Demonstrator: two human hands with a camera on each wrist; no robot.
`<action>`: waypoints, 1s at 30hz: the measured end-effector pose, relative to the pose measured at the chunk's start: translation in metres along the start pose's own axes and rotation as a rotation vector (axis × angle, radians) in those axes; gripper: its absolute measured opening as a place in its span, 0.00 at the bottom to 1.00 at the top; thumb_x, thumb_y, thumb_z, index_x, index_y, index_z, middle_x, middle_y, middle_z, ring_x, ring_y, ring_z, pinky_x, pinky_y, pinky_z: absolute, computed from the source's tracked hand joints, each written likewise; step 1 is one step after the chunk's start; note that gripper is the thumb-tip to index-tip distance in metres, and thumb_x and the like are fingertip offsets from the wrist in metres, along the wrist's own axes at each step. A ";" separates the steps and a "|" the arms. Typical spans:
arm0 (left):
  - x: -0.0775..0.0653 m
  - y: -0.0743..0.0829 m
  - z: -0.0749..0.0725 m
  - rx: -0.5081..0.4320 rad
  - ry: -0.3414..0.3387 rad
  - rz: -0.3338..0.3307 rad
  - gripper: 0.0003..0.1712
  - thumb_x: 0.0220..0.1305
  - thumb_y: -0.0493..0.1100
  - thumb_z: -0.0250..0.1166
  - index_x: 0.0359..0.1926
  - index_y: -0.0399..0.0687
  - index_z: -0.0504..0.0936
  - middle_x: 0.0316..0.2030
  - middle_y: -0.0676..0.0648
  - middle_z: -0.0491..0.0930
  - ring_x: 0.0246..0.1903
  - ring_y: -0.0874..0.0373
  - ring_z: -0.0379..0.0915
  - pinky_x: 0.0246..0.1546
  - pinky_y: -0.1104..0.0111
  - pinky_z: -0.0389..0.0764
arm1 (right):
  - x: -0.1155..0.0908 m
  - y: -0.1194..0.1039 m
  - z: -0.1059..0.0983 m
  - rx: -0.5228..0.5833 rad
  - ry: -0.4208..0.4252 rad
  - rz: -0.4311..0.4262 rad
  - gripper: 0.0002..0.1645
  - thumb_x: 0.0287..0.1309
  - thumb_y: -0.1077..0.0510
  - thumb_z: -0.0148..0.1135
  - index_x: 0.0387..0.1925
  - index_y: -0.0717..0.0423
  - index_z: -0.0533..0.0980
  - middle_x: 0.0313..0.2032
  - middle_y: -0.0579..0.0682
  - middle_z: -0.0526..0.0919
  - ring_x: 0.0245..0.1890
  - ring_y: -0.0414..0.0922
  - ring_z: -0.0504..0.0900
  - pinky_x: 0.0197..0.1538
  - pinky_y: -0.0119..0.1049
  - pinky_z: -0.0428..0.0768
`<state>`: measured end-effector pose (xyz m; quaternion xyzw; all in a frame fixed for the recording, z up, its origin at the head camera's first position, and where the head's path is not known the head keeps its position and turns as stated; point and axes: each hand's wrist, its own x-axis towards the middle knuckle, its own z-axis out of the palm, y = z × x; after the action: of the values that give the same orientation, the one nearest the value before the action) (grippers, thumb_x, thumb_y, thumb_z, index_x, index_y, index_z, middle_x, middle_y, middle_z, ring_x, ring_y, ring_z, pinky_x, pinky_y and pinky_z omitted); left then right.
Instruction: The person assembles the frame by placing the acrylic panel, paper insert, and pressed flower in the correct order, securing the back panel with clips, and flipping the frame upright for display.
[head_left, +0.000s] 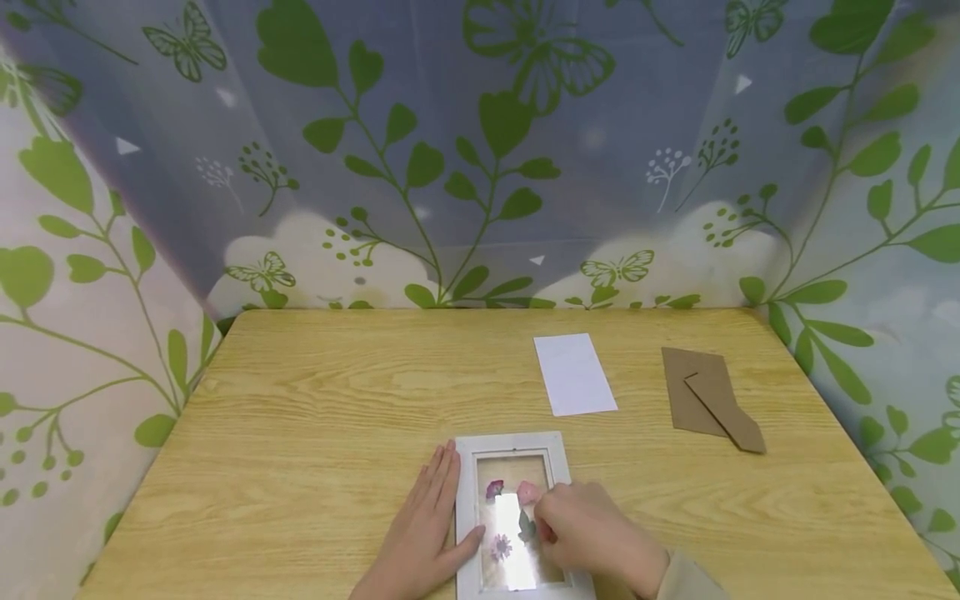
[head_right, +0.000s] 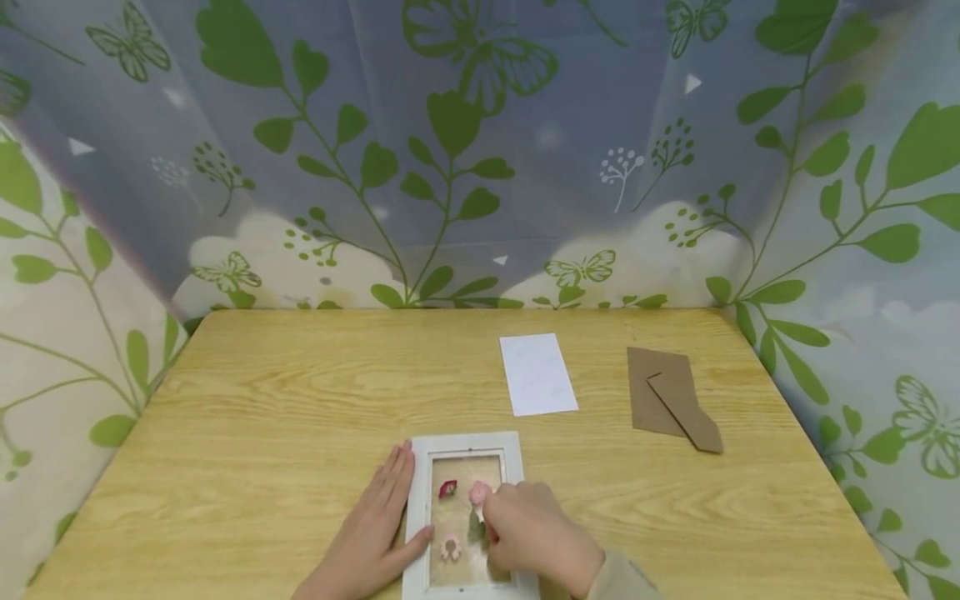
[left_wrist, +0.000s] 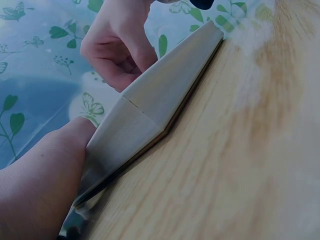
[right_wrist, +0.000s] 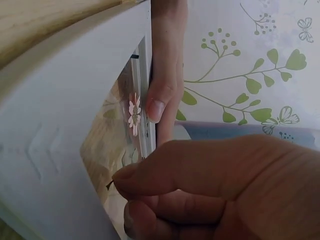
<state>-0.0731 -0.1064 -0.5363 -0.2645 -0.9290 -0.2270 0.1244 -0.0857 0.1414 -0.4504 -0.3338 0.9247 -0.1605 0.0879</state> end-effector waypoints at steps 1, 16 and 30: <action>0.000 0.000 0.000 0.004 0.006 0.004 0.55 0.64 0.62 0.61 0.76 0.30 0.49 0.77 0.36 0.46 0.75 0.42 0.43 0.74 0.57 0.46 | 0.000 0.000 0.001 0.007 0.002 0.005 0.14 0.34 0.65 0.67 0.11 0.45 0.72 0.13 0.33 0.66 0.15 0.32 0.61 0.18 0.27 0.64; 0.000 0.000 0.002 0.006 0.027 0.018 0.54 0.63 0.61 0.61 0.75 0.30 0.50 0.76 0.36 0.48 0.74 0.41 0.46 0.73 0.54 0.50 | -0.007 0.001 0.002 0.108 0.024 0.054 0.17 0.46 0.62 0.67 0.13 0.44 0.71 0.13 0.33 0.63 0.16 0.31 0.60 0.17 0.26 0.61; 0.001 -0.001 0.002 -0.002 0.028 0.024 0.54 0.64 0.60 0.61 0.75 0.28 0.51 0.76 0.34 0.48 0.74 0.41 0.47 0.73 0.54 0.50 | -0.006 0.040 -0.007 0.265 0.199 0.182 0.28 0.59 0.54 0.69 0.58 0.60 0.73 0.22 0.34 0.72 0.18 0.30 0.67 0.22 0.28 0.70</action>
<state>-0.0747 -0.1058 -0.5380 -0.2723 -0.9238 -0.2300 0.1399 -0.1065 0.1758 -0.4581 -0.2168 0.9260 -0.3044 0.0533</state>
